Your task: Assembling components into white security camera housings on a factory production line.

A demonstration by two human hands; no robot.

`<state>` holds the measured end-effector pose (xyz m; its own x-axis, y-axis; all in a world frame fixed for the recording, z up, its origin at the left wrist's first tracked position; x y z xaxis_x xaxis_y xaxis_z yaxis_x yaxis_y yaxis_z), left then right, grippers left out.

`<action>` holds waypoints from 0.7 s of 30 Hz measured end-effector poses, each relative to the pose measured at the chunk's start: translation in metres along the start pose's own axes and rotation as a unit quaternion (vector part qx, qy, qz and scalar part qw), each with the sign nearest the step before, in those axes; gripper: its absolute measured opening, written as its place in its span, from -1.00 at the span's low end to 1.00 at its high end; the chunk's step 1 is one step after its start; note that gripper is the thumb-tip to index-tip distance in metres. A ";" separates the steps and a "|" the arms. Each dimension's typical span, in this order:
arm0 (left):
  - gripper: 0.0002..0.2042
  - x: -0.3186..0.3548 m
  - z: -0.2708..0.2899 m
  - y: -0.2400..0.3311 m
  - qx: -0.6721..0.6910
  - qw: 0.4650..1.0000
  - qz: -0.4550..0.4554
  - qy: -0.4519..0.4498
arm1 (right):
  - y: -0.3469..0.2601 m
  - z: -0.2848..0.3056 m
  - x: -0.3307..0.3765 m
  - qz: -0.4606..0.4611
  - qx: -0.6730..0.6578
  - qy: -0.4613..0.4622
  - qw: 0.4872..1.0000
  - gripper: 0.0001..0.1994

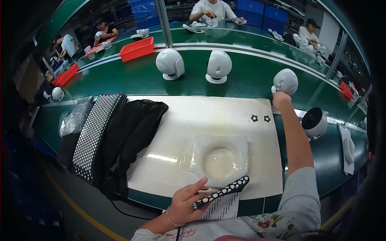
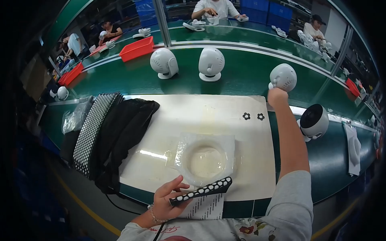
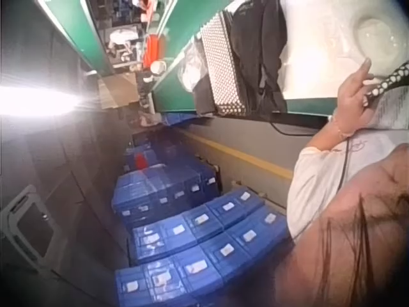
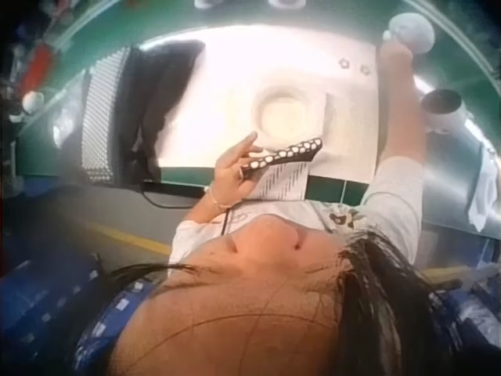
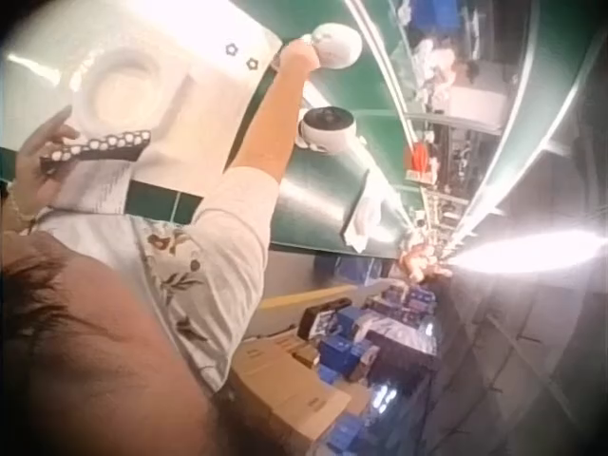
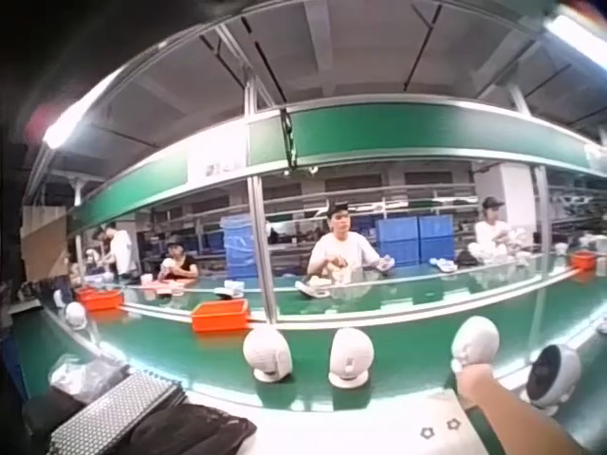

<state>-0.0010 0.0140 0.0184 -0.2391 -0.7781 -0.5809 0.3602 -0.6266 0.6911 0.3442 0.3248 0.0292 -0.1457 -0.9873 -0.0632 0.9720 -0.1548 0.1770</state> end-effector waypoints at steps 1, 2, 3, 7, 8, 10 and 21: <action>-0.75 -0.001 0.001 0.000 0.002 1.000 -0.002 -0.003 | -0.013 0.006 0.001 0.015 0.019 -0.033 0.999 -0.67; -0.77 -0.002 0.001 -0.001 -0.005 1.000 -0.004 -0.021 | -0.029 0.003 -0.004 0.088 -0.068 0.048 0.993 -0.68; -0.79 -0.003 0.002 -0.001 -0.014 0.999 -0.006 -0.037 | -0.047 0.002 -0.006 0.161 -0.155 0.130 0.966 -0.69; -0.78 -0.005 0.003 -0.003 -0.009 0.999 0.004 -0.032 | -0.155 0.033 0.006 0.243 -0.263 -0.068 0.931 -0.64; -0.78 -0.007 0.003 -0.003 -0.013 0.999 0.003 -0.030 | -0.170 0.026 -0.001 0.242 -0.272 -0.071 0.928 -0.61; -0.78 -0.008 0.004 -0.001 -0.009 0.998 0.027 -0.051 | -0.183 0.011 -0.015 0.234 -0.257 0.040 0.937 -0.58; -0.82 -0.004 0.003 0.004 0.015 0.995 0.088 -0.036 | -0.124 0.038 0.000 0.215 -0.257 0.250 0.908 -0.74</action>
<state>-0.0008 0.0143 0.0247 -0.2392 -0.8765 -0.4177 0.3752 -0.4802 0.7929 0.2165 0.3431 0.0450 0.2453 -0.7929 -0.5577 0.8958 0.4054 -0.1822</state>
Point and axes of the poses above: each hand's wrist, its own x-axis away from the middle knuckle, its own z-axis out of the back of the hand, y = z × x, the point moved 3 cm from there along -x, towards the middle knuckle, and after that the axes turned 1 degree about -x, right-handed, at the moved point
